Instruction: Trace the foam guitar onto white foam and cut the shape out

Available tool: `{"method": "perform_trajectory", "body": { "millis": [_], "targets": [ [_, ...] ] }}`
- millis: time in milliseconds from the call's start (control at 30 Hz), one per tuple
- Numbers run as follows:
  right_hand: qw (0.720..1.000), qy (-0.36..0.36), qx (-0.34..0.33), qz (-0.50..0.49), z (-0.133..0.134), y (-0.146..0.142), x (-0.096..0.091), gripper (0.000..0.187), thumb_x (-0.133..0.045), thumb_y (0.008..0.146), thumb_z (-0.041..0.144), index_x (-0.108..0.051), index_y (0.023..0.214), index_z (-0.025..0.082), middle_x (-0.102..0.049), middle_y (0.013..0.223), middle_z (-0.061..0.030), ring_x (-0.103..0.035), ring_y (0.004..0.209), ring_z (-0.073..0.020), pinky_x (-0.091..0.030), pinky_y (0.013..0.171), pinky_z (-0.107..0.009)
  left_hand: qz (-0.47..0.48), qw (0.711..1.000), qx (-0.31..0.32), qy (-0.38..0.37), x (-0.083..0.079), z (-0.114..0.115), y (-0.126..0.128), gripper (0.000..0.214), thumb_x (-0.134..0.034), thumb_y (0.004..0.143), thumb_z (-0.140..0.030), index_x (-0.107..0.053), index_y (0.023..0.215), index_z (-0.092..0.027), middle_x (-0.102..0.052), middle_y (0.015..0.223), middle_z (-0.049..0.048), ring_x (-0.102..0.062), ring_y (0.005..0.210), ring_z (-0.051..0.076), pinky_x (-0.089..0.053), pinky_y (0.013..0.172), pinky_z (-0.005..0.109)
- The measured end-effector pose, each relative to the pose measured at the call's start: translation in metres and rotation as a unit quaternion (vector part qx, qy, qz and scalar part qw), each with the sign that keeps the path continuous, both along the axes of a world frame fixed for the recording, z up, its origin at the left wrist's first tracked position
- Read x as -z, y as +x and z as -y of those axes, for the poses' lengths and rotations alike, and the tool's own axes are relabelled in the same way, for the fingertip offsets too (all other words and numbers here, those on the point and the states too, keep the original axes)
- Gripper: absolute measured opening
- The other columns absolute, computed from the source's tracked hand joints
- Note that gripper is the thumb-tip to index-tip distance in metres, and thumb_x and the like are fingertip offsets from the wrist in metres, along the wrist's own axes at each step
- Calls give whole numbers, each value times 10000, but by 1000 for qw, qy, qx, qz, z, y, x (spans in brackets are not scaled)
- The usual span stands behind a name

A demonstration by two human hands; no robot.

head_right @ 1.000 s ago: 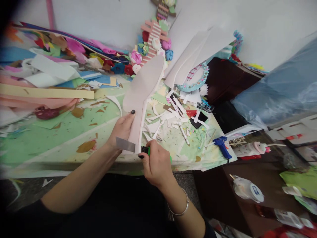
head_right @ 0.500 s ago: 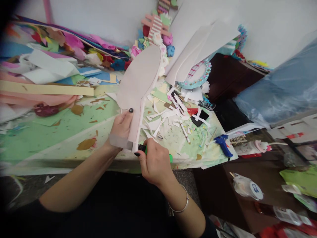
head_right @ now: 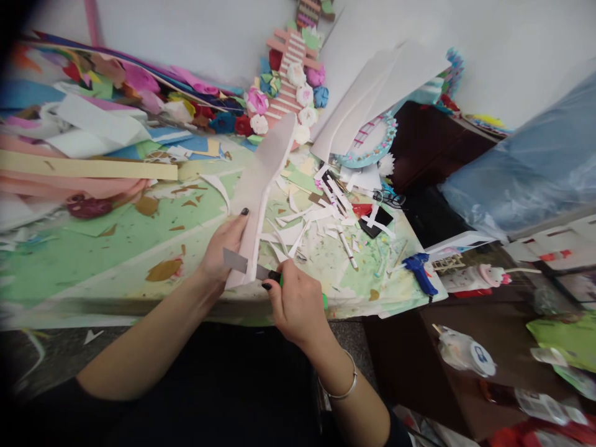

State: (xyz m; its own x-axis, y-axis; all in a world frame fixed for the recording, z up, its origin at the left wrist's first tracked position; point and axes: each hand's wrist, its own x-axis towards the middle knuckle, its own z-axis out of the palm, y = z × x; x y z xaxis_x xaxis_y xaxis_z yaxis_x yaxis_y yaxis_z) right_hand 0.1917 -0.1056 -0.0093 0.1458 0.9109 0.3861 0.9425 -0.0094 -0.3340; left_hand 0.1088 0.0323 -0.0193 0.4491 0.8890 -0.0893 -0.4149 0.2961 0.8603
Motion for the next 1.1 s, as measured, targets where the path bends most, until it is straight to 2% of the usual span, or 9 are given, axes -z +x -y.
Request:
{"method": "perform_trajectory", "body": {
  "millis": [233,400,567,800,1100],
  "targets": [
    [1000,-10,-2,0,0,0,2,283,-272,962,380,-451,891,172,-543,656,-26,-502,562,-152,-348,534,-273,-4,999,-6,49,0,2,-2,347,-588,805,-487,-620,797,-142,-631,699,13,-554,643,120,-411,581,213],
    [1000,-6,-3,1,-2,-2,2,265,-276,960,368,-448,893,178,-540,648,-20,-500,561,-150,-346,533,-271,11,999,14,30,2,4,-2,358,-583,810,-493,-626,863,-141,-630,704,10,-546,621,119,-401,563,216],
    [1000,-2,-2,-5,-2,-2,2,255,-277,957,359,-448,895,180,-555,657,-26,-509,557,-149,-345,526,-269,13,999,22,19,0,7,-3,363,-581,810,-498,-626,844,-139,-650,756,26,-578,701,129,-437,646,224],
    [1000,-11,4,-9,-4,1,-1,238,-274,962,339,-441,903,180,-555,676,-27,-527,584,-159,-357,551,-277,-12,999,5,42,-7,11,-5,374,-579,807,-511,-614,771,-141,-615,682,14,-544,633,124,-409,549,212],
    [1000,-5,6,-14,-9,0,-1,239,-269,961,337,-440,905,179,-546,676,-25,-518,575,-162,-357,550,-283,-10,999,17,33,-5,12,-6,382,-564,817,-524,-606,794,-145,-587,657,3,-524,597,107,-419,533,201]
  ]
}}
